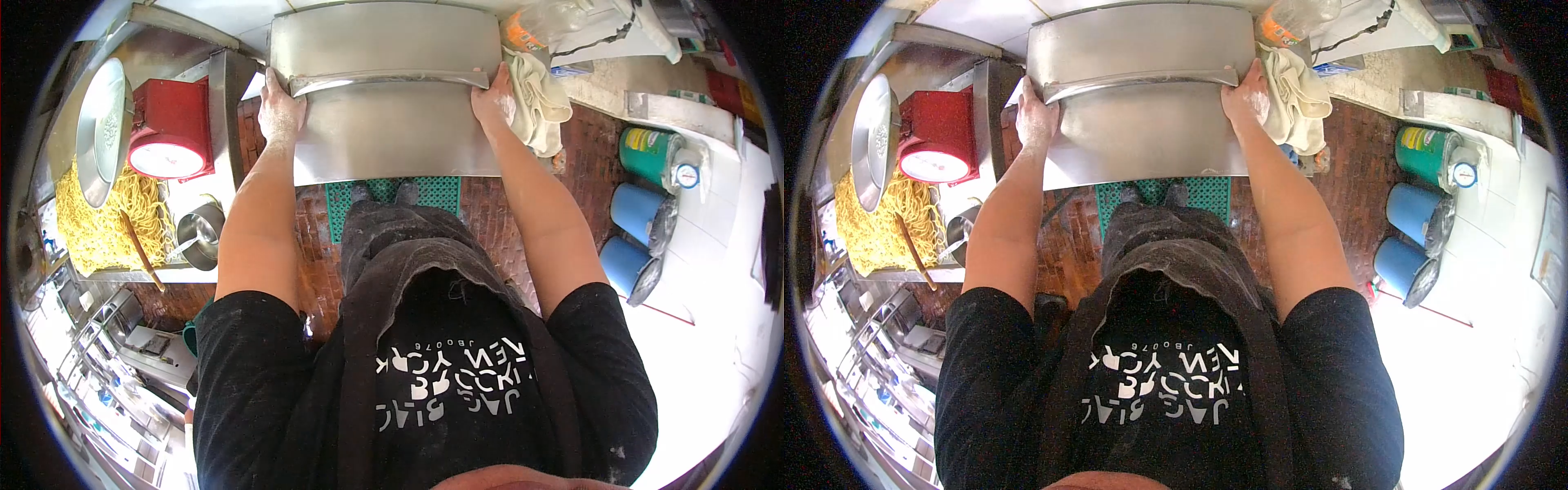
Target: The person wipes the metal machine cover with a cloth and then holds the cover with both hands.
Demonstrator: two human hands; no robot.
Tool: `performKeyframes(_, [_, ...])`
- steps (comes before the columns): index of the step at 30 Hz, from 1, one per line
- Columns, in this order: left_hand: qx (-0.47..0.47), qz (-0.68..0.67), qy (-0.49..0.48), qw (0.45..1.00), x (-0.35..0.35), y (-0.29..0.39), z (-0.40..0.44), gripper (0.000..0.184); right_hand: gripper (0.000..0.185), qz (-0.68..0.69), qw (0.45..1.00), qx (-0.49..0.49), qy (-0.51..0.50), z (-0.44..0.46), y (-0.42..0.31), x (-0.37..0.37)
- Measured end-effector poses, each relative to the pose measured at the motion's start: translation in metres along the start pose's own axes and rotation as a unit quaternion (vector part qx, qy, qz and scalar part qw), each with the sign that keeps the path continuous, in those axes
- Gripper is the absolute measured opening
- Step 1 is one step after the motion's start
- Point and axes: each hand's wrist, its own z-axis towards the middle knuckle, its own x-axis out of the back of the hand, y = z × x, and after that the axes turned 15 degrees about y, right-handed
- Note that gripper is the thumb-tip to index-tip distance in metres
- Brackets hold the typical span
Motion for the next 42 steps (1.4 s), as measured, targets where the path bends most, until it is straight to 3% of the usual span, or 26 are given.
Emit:
performKeyframes(9, [-0.001,0.02,-0.018,1.0,0.002,0.001,0.0,0.095,0.09,-0.014,0.999,-0.026,-0.025,0.001,-0.003,0.004])
performKeyframes(42, [-0.01,0.006,-0.005,1.0,-0.004,-0.005,0.002,0.085,0.087,-0.01,1.0,-0.013,-0.016,0.0,-0.001,0.002])
